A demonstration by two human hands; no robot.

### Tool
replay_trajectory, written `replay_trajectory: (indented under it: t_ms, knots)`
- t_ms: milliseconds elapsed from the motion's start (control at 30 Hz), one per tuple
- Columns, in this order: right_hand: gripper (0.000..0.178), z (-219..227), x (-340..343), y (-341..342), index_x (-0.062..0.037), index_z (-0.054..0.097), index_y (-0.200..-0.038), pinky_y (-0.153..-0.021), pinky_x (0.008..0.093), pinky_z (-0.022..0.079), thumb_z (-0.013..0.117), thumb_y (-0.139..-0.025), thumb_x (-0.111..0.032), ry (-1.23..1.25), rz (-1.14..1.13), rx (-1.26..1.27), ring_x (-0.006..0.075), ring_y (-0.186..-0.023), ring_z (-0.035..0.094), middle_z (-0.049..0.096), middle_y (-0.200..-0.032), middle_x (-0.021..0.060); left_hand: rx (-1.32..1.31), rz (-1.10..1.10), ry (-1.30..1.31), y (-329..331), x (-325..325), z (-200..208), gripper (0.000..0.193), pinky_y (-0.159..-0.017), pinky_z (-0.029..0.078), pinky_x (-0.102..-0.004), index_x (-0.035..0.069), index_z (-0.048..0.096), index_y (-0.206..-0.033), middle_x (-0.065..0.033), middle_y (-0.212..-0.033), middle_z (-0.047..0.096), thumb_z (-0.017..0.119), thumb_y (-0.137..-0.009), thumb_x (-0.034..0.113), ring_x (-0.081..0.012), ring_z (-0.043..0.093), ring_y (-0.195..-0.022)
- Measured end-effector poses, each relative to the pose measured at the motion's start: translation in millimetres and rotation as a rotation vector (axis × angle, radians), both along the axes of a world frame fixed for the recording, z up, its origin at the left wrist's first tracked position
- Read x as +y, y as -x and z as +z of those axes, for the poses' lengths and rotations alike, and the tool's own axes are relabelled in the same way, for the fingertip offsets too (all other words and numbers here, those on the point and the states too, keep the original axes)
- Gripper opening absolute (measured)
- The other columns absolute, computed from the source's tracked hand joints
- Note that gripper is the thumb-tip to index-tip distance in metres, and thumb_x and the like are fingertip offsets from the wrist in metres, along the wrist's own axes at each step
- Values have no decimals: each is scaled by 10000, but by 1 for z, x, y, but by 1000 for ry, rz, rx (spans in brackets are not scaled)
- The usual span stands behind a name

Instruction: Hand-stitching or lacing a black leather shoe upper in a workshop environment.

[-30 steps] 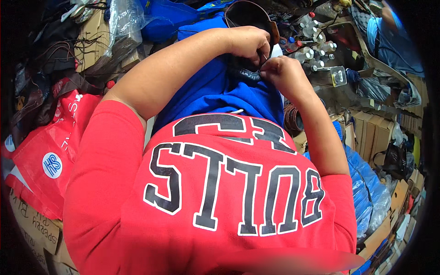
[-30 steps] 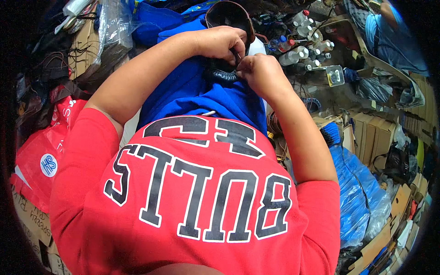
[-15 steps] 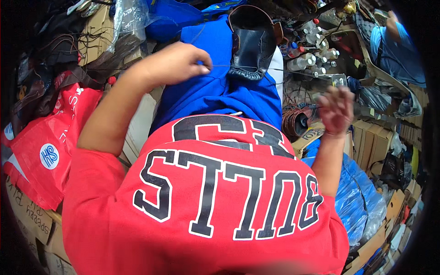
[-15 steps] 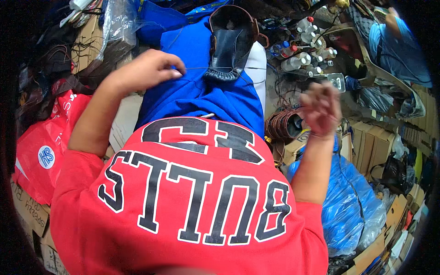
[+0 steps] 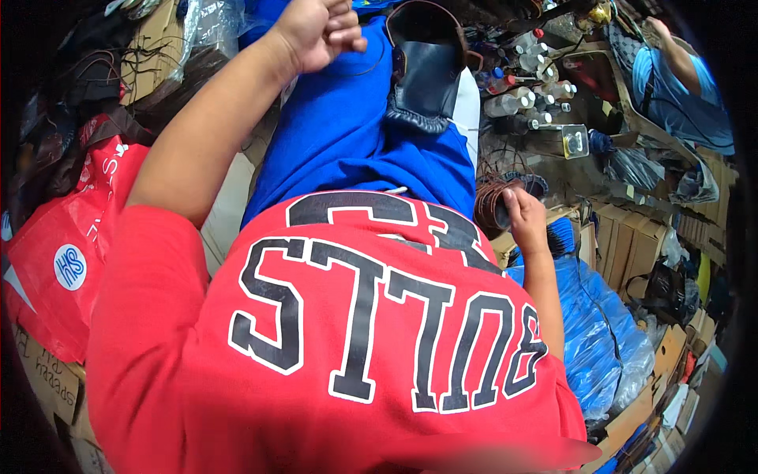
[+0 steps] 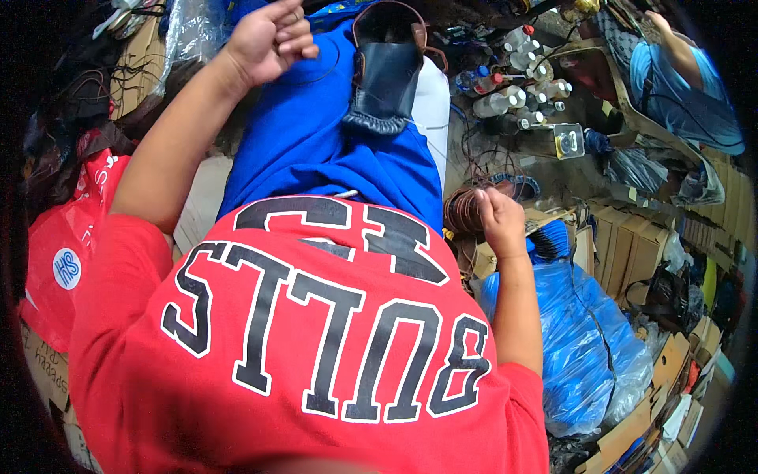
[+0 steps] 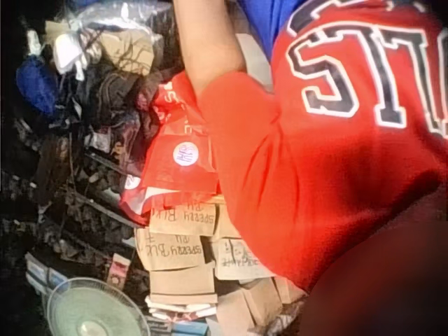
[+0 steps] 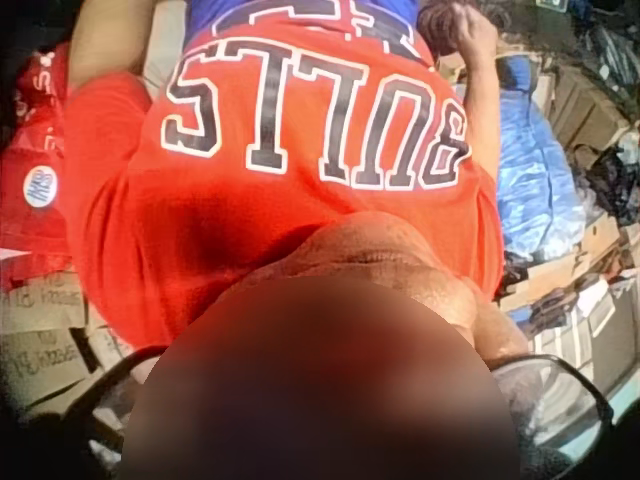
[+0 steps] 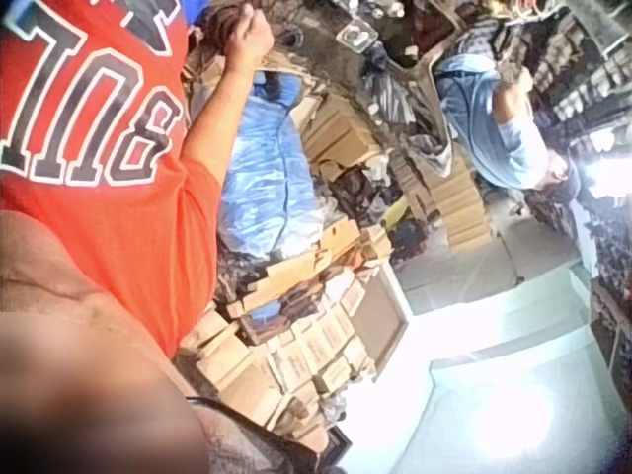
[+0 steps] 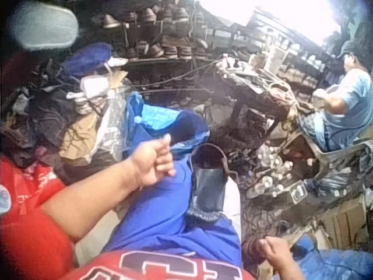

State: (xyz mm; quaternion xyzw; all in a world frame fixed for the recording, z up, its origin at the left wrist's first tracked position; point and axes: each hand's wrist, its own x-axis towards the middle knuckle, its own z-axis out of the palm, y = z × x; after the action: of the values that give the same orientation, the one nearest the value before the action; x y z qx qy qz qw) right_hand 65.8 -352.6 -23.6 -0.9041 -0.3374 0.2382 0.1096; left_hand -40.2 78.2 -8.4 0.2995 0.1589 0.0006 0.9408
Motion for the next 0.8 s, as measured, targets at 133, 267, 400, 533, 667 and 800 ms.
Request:
replay_trajectory:
  t_ms: [133, 267, 400, 533, 667, 800]
  knots:
    - [311, -26, -10, 16, -26, 660, -914, -593, 332, 426, 507, -937, -296, -289, -165, 80, 168, -632, 550, 581, -660, 48, 141, 91, -48, -11, -6, 4, 510, -680, 432, -385, 166, 361, -526, -30, -535, 430, 441, -954, 432, -201, 448, -488]
    - [516, -17, -34, 1, -50, 421, -1332, -650, 233, 424, 476, -953, -396, -871, -877, 970, 128, -722, 526, 559, -870, 69, 164, 214, -982, -2, 42, -1, 414, -524, 519, -353, 34, 618, -743, -124, -774, 666, 449, -964, 340, -226, 604, -520]
    - [625, -7, -33, -25, -66, 370, -1390, -905, 311, 434, 531, -915, -438, -627, -889, 317, 213, -1057, 553, 516, -1237, 165, -191, 171, -1645, -16, 13, 11, 362, -746, 487, -318, 19, 665, -895, -130, -839, 659, 473, -953, 321, -181, 615, -800]
    - [323, 40, 68, -28, -36, 616, -1122, -850, 294, 441, 600, -887, -256, -640, -237, 140, 181, -975, 574, 594, -1067, 101, -425, -112, -1782, -35, -63, 2, 388, -956, 417, -374, 91, 609, -1014, -135, -1147, 544, 725, -732, 332, -308, 521, -1112]
    - [259, 62, 143, -16, -22, 660, -846, -677, 357, 460, 644, -835, -280, -303, 251, 78, 266, -757, 599, 611, -798, 145, -384, -222, -1646, -53, -93, -17, 485, -984, 392, -371, 86, 553, -1067, -121, -1248, 468, 769, -663, 247, -310, 456, -1183]
    - [258, 51, 153, -15, 16, 604, -790, -570, 377, 418, 632, -841, -236, -202, 296, 224, 262, -602, 520, 528, -660, 160, -390, -265, -1554, -57, -94, -31, 474, -1022, 352, -381, 107, 533, -1090, -139, -1283, 431, 751, -692, 244, -318, 404, -1230]
